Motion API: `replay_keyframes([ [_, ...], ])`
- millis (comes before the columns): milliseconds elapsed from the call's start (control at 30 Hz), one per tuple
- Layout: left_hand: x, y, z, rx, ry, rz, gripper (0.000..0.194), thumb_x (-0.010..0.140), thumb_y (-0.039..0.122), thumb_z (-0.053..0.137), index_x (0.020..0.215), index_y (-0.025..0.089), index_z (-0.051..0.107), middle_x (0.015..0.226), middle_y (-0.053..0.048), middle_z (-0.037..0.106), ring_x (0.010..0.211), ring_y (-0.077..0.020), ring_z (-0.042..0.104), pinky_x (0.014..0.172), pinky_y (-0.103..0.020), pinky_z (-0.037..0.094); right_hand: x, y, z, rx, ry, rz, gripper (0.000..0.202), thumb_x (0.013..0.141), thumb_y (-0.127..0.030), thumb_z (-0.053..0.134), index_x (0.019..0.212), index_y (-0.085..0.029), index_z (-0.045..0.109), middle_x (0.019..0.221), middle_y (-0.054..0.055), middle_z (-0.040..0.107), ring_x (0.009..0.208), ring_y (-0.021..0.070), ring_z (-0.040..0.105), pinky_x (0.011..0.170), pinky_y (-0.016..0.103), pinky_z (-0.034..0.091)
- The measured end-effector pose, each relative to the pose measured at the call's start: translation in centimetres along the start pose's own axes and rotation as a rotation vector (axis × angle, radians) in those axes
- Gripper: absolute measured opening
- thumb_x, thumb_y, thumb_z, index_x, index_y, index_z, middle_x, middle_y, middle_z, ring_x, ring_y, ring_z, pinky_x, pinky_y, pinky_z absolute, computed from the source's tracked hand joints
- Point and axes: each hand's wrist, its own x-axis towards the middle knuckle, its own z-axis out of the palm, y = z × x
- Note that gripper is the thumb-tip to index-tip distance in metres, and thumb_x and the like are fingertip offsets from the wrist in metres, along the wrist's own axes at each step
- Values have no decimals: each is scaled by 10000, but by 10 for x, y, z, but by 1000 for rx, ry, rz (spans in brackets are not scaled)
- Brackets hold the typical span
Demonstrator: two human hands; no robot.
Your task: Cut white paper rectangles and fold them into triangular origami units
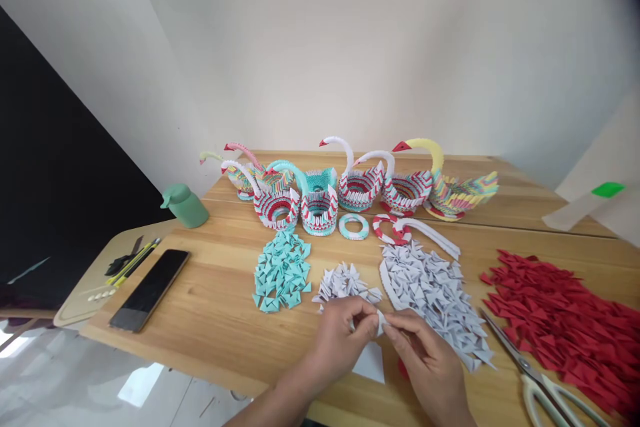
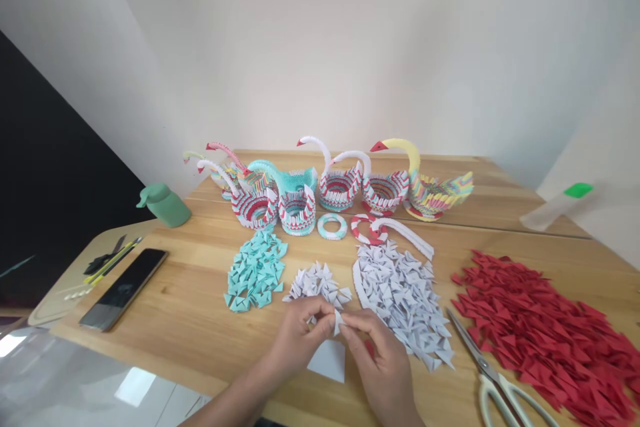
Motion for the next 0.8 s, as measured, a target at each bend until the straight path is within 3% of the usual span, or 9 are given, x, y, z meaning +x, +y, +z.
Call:
replay_keyframes([
  [233, 0, 0, -1, -88, -41, -47, 111, 789, 203, 593, 732, 145, 669, 674, -17, 623, 627, -145, 529, 619, -228, 409, 2, -2, 1, -44, 25, -26, 77, 867, -229, 635, 886, -272, 696, 799, 7, 710, 723, 162, 679, 657, 228, 542],
  [467, -1, 6, -3, 215, -18, 38, 163, 817, 187, 547, 700, 168, 660, 671, -24, 658, 651, -168, 575, 647, -253, 404, 4, -12, 3, -33, 2, 12, 94, 890, -215, 590, 863, -233, 678, 757, 20, 693, 688, 167, 651, 649, 271, 518],
  [633, -2, 5, -2, 143, -54, -9, 170, 841, 257, 554, 794, 168, 691, 730, -37, 702, 672, -176, 603, 637, -252, 439, 4, -15, 2, 6, 37, 67, 115, 896, -215, 569, 824, -225, 659, 731, 9, 671, 665, 154, 624, 636, 265, 495],
  [800, -1, 3, -2, 172, -66, -1, 178, 813, 228, 544, 661, 167, 615, 611, -5, 629, 579, -145, 551, 569, -224, 416, 4, -13, 2, 8, 21, 49, 112, 896, -207, 568, 838, -227, 662, 734, 5, 671, 673, 154, 624, 647, 264, 487],
])
